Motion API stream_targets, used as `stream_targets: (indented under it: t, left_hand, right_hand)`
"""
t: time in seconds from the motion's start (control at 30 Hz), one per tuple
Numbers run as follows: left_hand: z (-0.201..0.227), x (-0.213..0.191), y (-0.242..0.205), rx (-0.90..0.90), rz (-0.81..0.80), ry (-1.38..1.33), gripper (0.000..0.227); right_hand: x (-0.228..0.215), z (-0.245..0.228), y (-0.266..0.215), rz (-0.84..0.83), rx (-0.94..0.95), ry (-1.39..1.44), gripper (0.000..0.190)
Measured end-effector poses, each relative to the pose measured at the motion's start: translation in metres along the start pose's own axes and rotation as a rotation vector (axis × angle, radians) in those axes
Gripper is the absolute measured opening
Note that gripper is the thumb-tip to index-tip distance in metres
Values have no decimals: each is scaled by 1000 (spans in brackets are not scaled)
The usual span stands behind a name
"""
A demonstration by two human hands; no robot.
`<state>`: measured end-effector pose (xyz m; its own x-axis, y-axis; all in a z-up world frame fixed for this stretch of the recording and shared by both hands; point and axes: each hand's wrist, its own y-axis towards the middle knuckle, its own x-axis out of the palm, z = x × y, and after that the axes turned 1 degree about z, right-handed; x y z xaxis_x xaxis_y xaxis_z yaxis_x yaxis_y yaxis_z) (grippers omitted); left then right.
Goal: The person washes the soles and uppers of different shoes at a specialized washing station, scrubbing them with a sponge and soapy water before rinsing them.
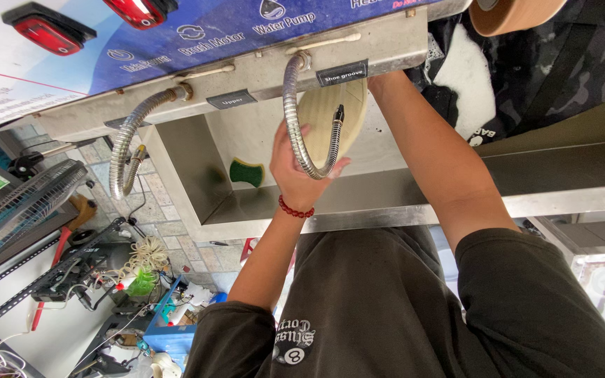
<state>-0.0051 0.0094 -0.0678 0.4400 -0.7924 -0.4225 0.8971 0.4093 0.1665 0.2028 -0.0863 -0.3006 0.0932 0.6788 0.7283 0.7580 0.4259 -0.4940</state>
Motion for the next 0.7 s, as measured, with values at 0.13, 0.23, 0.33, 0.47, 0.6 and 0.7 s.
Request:
stream_targets:
  t: [0.13, 0.23, 0.33, 0.47, 0.6, 0.7]
  left_hand:
    - [-2, 5, -23, -52, -72, -103, 85]
    - [-7, 4, -37, 20, -87, -133, 92]
    - [-11, 0, -41, 80, -100, -84, 94]
    - [-9, -4, -45, -164, -132, -316, 98]
    - [-10, -9, -41, 49, -117, -120, 88]
    - [-7, -8, -36, 9, -88, -201, 79]
  right_hand:
    - [-6, -4, -3, -25, -12, 22, 54]
    - [-20, 2, -12, -26, -5, 24, 54]
    - [-23, 0, -20, -49, -4, 36, 54]
    - [-19, -4, -34, -14, -13, 76, 57]
    - [-19, -1, -30, 2, -18, 36, 58]
    - [-22, 2, -24, -17, 45, 208, 61]
